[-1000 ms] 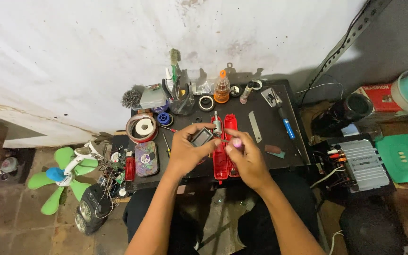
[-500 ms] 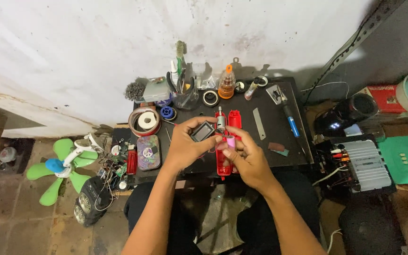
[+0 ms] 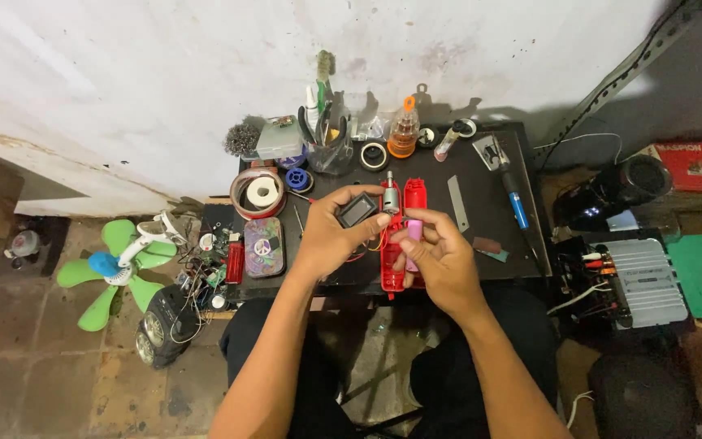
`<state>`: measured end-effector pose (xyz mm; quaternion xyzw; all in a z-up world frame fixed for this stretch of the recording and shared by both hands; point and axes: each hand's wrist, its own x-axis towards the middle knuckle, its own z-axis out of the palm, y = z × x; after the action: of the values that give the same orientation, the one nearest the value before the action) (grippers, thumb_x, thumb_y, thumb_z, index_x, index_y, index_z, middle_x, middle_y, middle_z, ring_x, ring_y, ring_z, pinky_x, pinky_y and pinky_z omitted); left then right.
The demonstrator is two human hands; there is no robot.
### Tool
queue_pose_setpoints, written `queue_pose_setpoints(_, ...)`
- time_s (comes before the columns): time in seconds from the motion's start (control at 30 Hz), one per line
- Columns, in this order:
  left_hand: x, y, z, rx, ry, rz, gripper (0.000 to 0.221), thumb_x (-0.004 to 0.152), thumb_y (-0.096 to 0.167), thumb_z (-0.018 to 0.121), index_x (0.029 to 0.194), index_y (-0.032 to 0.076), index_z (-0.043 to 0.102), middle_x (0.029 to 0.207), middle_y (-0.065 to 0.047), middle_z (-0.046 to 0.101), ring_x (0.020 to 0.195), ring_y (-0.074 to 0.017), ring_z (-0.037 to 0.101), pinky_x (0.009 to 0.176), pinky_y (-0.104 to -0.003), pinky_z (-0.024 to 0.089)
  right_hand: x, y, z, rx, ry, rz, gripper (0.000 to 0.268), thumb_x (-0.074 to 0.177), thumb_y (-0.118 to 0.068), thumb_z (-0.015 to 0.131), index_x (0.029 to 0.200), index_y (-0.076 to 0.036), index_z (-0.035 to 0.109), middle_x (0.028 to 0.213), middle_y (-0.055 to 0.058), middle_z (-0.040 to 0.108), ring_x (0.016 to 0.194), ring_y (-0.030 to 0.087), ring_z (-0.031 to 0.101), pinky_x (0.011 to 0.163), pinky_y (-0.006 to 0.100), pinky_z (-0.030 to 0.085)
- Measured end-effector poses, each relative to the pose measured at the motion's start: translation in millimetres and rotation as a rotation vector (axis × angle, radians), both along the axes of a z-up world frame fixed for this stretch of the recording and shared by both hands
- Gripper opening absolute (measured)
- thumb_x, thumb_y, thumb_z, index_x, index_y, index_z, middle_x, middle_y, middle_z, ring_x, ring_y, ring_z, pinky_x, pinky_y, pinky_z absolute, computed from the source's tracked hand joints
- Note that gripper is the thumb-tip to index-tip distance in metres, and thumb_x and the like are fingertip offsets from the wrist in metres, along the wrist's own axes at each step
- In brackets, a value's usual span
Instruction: Reassembling a handheld electronic device by placing a battery and circuit board into its plastic housing.
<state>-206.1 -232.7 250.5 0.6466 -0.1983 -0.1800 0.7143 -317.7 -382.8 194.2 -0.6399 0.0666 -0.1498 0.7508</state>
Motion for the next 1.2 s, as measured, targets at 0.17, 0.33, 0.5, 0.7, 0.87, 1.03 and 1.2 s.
queue_pose_setpoints(0.17,3.4,0.2,-9.8,0.016,-0.021,-0.006,0.040,0.077,0.005,0.085,0.114,-0.004,0.074,0.074,-0.019,0.073,0.059,-0.0168,0.069,0.046,-0.024,0.055,-0.8,1.8,2.6,0.005,-0.016,-0.010,0.046,0.096,-0.005,0.064,0.137,0.007,0.049,0.100,0.026,0.071,0.065,0.024,0.072,0.040,0.030,0.062)
queue_pose_setpoints(0.33,5.1,-2.4,-25.5,0.000,-0.018,-0.011,0.040,0.076,0.005,0.086,0.114,-0.004,0.075,0.078,-0.022,0.074,0.061,-0.0176,0.069,0.049,-0.028,0.058,0.7,2.5,-5.9,-0.007,-0.011,-0.004,0.049,0.094,-0.003,0.067,0.139,0.007,0.050,0.102,0.027,0.072,0.064,0.022,0.072,0.040,0.029,0.062)
queue_pose_setpoints(0.5,4.2,-0.5,-16.1,0.013,0.013,0.012,0.040,0.074,0.004,0.087,0.111,-0.007,0.075,0.078,-0.024,0.074,0.063,-0.0189,0.070,0.051,-0.029,0.059,-2.0,4.2,-1.0,-0.022,0.011,0.076,0.077,0.080,0.004,0.079,0.149,0.002,0.044,0.115,0.024,0.069,0.080,0.020,0.074,0.056,0.028,0.068)
queue_pose_setpoints(0.7,12.6,6.6,-22.8,0.002,0.020,-0.003,0.039,0.075,0.005,0.087,0.111,-0.004,0.076,0.077,-0.020,0.074,0.060,-0.0154,0.068,0.047,-0.023,0.054,-3.6,3.8,0.0,-0.081,-0.010,0.218,0.089,0.083,0.009,0.073,0.160,-0.004,0.029,0.128,0.022,0.062,0.095,0.021,0.071,0.078,0.033,0.066)
queue_pose_setpoints(0.87,14.5,8.8,-24.4,-0.001,0.033,-0.012,0.039,0.073,0.004,0.086,0.110,-0.004,0.076,0.077,-0.018,0.074,0.059,-0.0140,0.066,0.046,-0.022,0.053,-6.3,2.6,6.8,-0.099,0.000,0.270,0.093,0.083,0.013,0.070,0.162,-0.005,0.024,0.133,0.022,0.059,0.100,0.021,0.069,0.086,0.036,0.063)
queue_pose_setpoints(1.03,15.5,13.6,-17.2,0.004,0.023,-0.026,0.039,0.072,0.001,0.086,0.110,-0.003,0.076,0.077,-0.019,0.074,0.057,-0.0142,0.063,0.047,-0.024,0.053,-7.0,0.7,0.5,-0.100,0.014,0.313,0.094,0.084,0.013,0.070,0.163,-0.007,0.022,0.131,0.024,0.060,0.097,0.021,0.070,0.086,0.037,0.064)
queue_pose_setpoints(1.2,14.0,15.6,-9.8,0.022,0.041,-0.041,0.042,0.070,0.007,0.090,0.109,-0.003,0.076,0.080,-0.020,0.074,0.060,-0.0148,0.063,0.049,-0.026,0.053,-6.2,-0.9,-1.5,-0.112,-0.007,0.294,0.095,0.074,0.013,0.081,0.156,0.000,0.035,0.121,0.025,0.069,0.088,0.023,0.075,0.077,0.035,0.066)
